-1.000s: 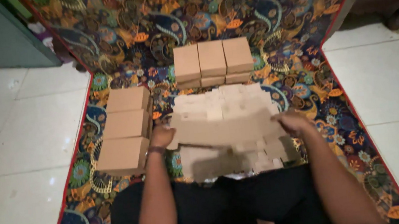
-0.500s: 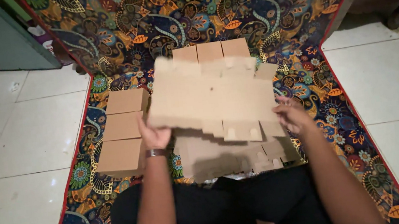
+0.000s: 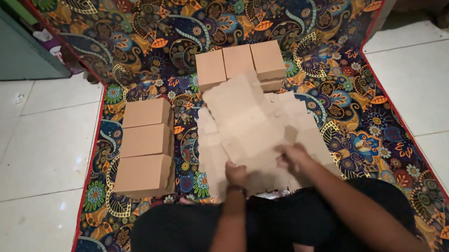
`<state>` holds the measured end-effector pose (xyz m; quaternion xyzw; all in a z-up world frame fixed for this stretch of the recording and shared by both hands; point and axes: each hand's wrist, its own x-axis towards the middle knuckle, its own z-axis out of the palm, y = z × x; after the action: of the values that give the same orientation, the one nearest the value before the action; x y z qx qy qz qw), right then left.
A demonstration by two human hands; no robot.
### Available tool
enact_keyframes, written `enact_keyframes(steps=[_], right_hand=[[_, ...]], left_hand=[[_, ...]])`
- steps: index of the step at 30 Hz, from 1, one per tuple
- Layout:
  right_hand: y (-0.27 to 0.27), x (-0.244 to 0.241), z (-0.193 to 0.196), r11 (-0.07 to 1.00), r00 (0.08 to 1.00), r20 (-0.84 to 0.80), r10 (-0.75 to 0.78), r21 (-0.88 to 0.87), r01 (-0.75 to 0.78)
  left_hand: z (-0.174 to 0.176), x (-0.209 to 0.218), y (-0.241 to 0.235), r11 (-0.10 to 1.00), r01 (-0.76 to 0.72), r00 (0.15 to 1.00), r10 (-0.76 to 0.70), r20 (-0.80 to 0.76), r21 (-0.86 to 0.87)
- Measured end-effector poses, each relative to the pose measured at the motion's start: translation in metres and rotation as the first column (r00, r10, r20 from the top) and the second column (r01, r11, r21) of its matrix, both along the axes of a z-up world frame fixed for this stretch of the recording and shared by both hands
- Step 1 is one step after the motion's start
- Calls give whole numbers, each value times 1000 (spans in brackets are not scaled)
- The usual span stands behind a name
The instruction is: The person folds flat cardboard sheets into rectangular boxes by hand, tucking in the flaps, then stacks the completed boxes on the floor. The person also unfolds some boxes from the stack.
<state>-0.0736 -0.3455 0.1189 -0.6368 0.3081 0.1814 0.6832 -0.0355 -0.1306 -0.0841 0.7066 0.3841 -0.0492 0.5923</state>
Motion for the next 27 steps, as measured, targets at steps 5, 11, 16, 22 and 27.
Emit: enact_keyframes(steps=[5, 11, 16, 22, 27], right_hand=[[-13, 9, 3, 935, 997, 72, 29, -354, -2], [50, -30, 47, 299, 728, -152, 669, -841, -451], [45, -13, -31, -89, 512, -331, 793, -894, -439], [48, -14, -31, -147, 402, -361, 842, -869, -473], [67, -3, -3, 60, 565, -353, 746, -809, -585]], left_hand=[[18, -6, 24, 995, 34, 999, -33, 9, -91], [74, -40, 27, 992, -125, 989, 126, -83, 18], [126, -80, -37, 143, -210, 818, -516, 254, 967], [118, -79, -30, 296, 35, 725, -665, 180, 955], [64, -35, -1, 307, 475, 738, -649, -184, 825]])
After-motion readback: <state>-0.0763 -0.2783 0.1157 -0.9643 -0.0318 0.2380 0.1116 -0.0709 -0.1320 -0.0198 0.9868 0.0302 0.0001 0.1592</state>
